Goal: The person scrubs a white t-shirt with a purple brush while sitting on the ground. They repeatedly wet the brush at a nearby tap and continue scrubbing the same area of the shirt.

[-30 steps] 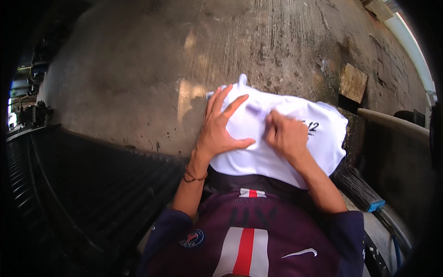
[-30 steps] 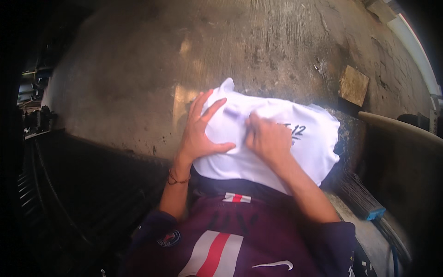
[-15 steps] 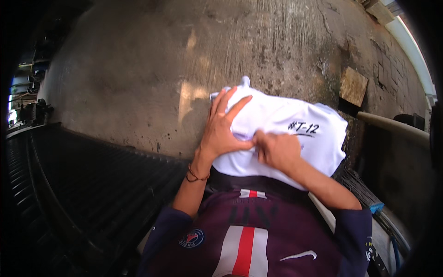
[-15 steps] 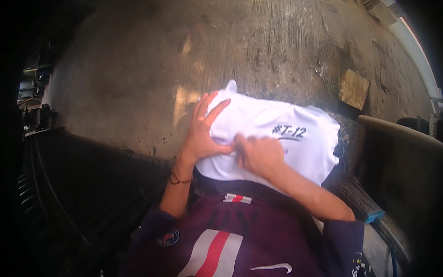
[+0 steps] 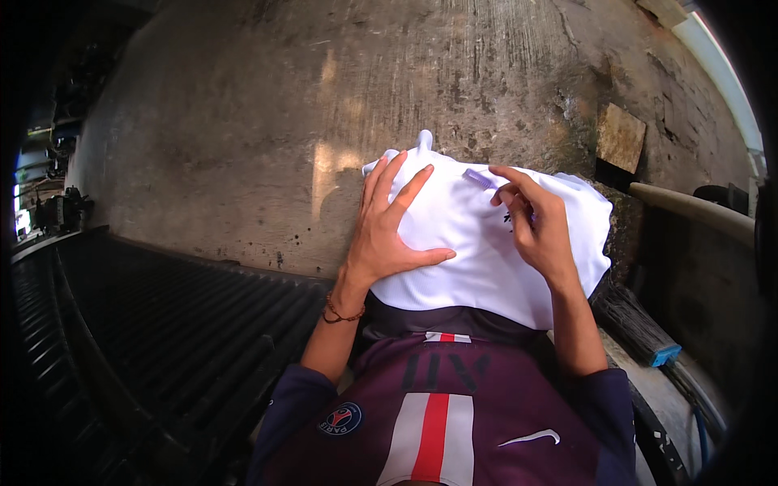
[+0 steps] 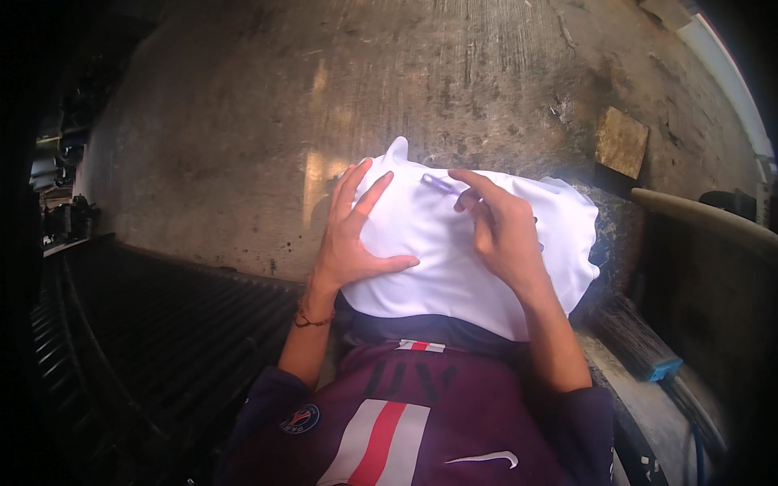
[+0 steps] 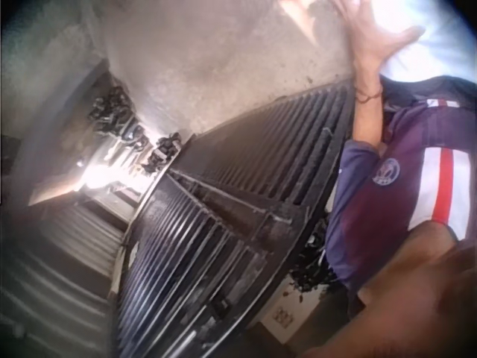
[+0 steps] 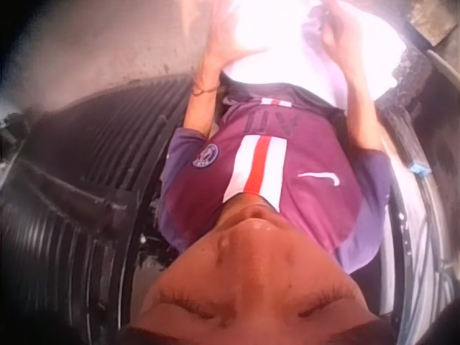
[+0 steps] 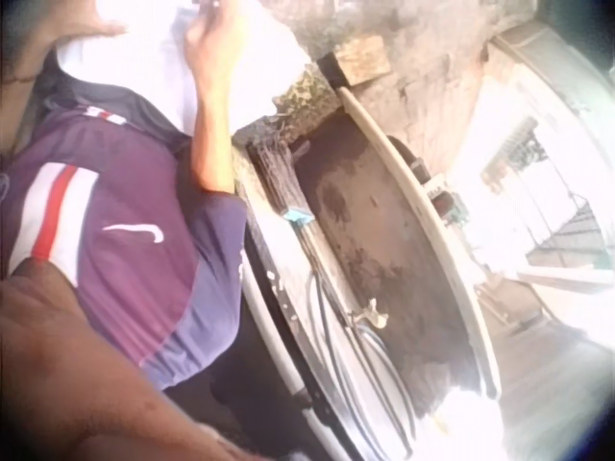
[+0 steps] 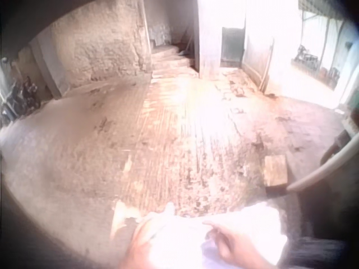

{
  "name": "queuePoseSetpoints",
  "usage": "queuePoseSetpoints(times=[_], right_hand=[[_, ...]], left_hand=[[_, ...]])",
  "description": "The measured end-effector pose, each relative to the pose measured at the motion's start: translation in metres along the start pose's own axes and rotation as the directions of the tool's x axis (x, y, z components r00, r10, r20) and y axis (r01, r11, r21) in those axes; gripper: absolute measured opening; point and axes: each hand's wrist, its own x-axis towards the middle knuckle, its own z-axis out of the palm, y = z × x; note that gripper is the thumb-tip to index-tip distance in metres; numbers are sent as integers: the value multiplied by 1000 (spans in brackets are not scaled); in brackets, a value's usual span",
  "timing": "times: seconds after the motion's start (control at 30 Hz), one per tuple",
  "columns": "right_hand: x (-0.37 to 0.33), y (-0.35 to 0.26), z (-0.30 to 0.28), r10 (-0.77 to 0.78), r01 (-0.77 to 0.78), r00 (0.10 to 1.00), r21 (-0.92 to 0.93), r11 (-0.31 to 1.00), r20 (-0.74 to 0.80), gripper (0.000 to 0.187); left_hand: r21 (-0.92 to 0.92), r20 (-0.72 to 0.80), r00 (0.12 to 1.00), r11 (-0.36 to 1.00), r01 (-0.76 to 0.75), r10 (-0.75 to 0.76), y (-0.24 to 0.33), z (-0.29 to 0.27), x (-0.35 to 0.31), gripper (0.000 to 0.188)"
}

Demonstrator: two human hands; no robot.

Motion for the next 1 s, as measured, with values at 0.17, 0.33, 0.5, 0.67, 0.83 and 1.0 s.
queuePoseSetpoints(times=[0.17,0.33,0.5,0.67,0.83,1.0], right_hand=[[-10,-14,20,-11,9,996,21,1000,84,35],[-25,-1,51,-25,24,1000,46,999,9,27],[-23,-12,63,-68,51,987,-115,992,-144,26],[-40,-8,78,-294,243,950,-349,905,-103,33],[-28,-12,88,-346,273,929,-395,877,-127,25],[-15,-13,85,-321,236,930,-375,896,-181,15]], left_hand=[[5,-28,995,996,-92,92,-8,-1,-1,86],[-16,4,996,996,-92,93,-4,-2,6,81],[-49,14,999,998,-49,50,-5,0,7,84],[-27,26,998,998,-63,64,-2,-3,10,87],[-23,25,998,998,-56,57,-6,-1,10,89],[-9,26,999,999,-44,45,-2,-1,11,92]])
